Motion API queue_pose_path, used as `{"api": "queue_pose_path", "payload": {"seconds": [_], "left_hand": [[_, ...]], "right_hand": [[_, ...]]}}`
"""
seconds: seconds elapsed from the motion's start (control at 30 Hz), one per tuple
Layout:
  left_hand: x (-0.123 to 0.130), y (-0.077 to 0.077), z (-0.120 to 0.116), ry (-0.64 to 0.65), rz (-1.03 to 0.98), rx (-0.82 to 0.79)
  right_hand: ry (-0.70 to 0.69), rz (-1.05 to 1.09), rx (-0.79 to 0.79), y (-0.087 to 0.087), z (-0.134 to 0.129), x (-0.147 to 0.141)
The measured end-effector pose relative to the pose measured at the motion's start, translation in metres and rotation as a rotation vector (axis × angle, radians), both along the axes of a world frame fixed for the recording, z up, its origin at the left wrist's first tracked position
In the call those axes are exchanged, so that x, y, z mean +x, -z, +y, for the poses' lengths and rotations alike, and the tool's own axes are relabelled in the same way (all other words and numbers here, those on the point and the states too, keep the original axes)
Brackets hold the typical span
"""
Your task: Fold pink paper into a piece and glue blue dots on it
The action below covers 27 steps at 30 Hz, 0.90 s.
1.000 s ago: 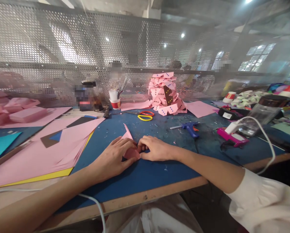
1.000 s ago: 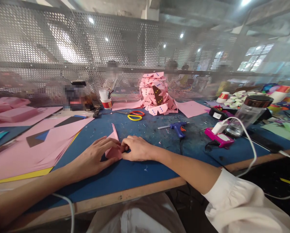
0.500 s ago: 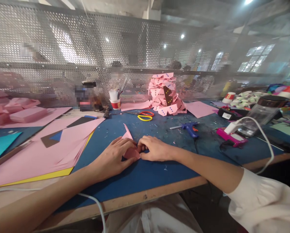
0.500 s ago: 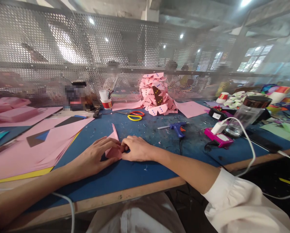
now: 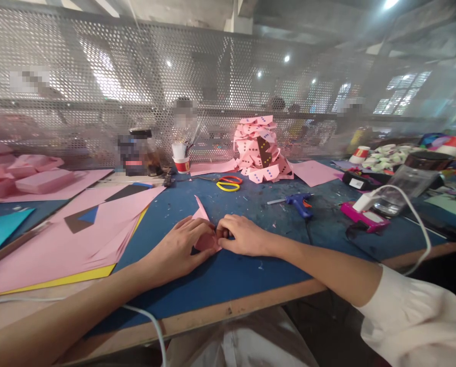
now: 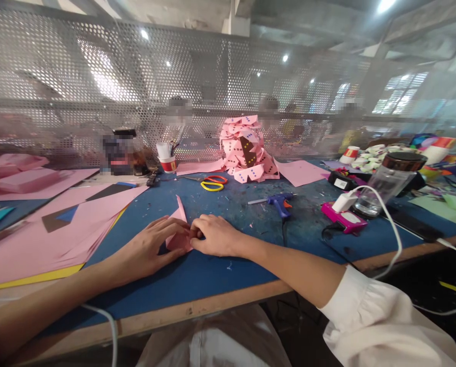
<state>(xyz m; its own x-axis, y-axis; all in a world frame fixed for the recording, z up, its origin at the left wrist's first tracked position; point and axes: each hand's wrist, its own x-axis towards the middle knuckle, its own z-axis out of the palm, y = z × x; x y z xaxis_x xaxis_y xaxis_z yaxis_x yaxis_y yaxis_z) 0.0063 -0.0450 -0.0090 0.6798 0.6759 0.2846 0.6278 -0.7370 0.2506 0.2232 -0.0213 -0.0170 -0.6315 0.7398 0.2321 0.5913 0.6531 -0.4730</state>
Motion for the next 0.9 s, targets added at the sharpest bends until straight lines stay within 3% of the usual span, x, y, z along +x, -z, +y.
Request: {"api": "queue_pose_path", "payload": {"seconds": [0.27,0.53,0.9], "left_hand": [[-0.0004,-0.0001,0.0032,0.024,-0.023,-0.008],[-0.0042,0.0003,0.0040,0.026,-0.021,-0.036],[-0.0046,-0.0005,0.0042,0.029,-0.025,-0.022]], "right_hand": [[0.020,-0.007,0.068,0.0087,0.0024,-0.0014],[-0.032,0.014,-0.023,0.0016,0.0031,0.0018],[0.015,-0.009,0.047,0.0041,-0.0035,-0.0010]]}}
